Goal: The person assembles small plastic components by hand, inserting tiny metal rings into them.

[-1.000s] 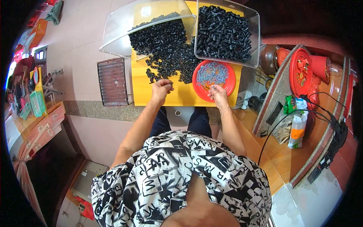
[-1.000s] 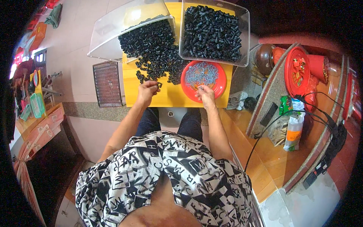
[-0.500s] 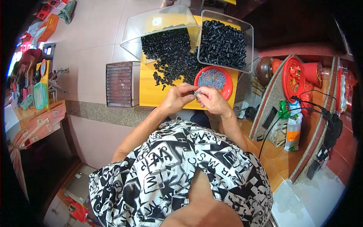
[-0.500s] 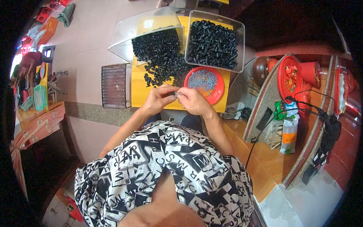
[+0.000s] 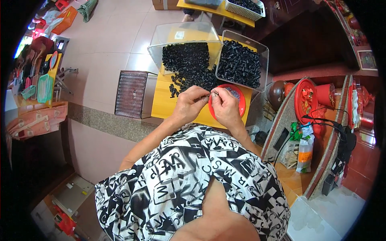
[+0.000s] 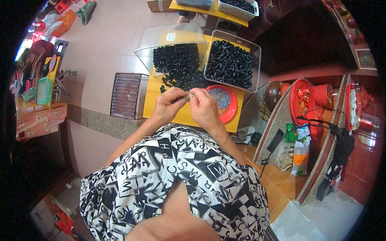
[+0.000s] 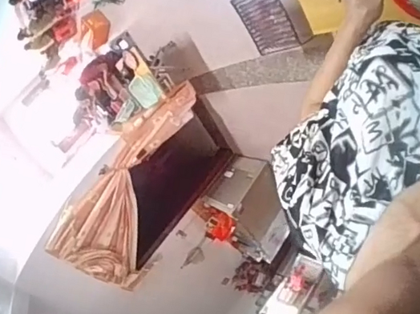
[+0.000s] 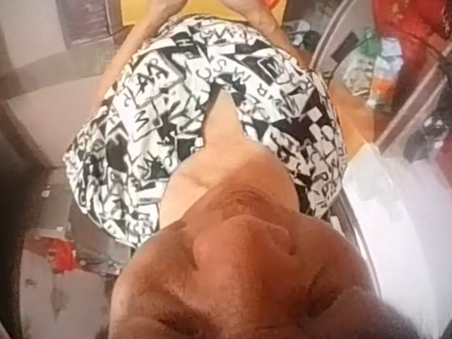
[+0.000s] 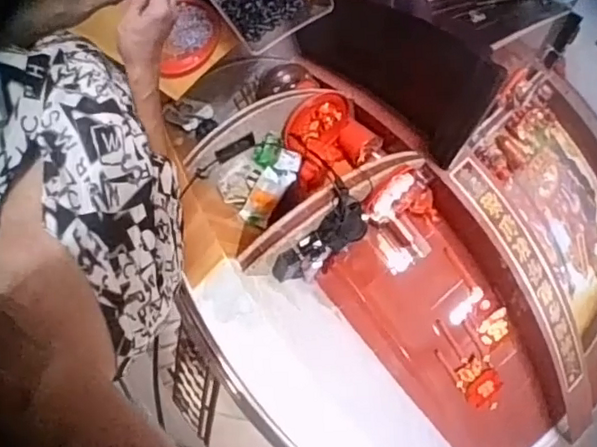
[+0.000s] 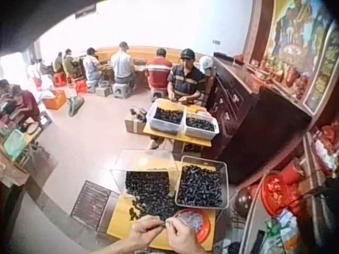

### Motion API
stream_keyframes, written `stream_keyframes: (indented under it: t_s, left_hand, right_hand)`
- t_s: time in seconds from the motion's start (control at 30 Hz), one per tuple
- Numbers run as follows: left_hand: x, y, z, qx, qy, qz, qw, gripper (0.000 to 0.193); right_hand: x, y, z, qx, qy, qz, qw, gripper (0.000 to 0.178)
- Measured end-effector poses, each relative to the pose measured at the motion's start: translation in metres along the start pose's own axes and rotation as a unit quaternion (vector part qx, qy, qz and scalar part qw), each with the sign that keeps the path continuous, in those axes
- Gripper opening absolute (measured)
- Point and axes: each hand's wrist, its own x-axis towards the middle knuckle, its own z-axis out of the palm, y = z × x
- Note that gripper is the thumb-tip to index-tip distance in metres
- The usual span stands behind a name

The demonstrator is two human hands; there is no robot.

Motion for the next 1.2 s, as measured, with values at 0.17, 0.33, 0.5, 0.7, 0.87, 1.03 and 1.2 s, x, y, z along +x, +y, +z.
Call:
stream_keyframes:
  t_s: [0.17,0.33,0.5,0.7,0.87,1.03,1.2]
  left_hand:
    - [-0.008,0.005,-0.011,0.019,0.006,-0.003,1.0,0.016]
    - [-0.02,0.004,-0.014,-0.167,0.038,-0.123,0.978,0.035]
    - [-0.028,0.004,-0.025,-0.122,0.03,-0.091,0.988,0.045]
    - [-0.026,-0.005,-0.04,-0.457,-0.006,-0.212,0.864,0.023]
    - [-0.026,-0.007,-0.04,-0.598,0.017,-0.225,0.769,0.012]
    - [-0.028,-0.011,-0.038,-0.619,0.047,-0.246,0.744,0.012]
    - [-0.028,-0.013,-0.036,-0.608,0.033,-0.239,0.757,0.011]
  right_hand:
    - [-0.001,-0.017,0.004,-0.167,-0.007,-0.144,0.975,0.01]
    - [0.001,-0.022,0.008,-0.117,-0.019,-0.143,0.983,0.01]
    - [-0.002,-0.031,0.013,-0.102,-0.026,-0.152,0.983,0.009]
    - [-0.002,-0.032,0.015,-0.115,-0.013,-0.141,0.983,0.007]
    - [-0.003,-0.029,0.027,-0.079,0.007,-0.149,0.986,0.006]
    - [0.0,-0.03,0.03,-0.083,0.007,-0.132,0.988,0.007]
    - [0.002,-0.027,0.034,-0.086,0.017,-0.144,0.986,0.007]
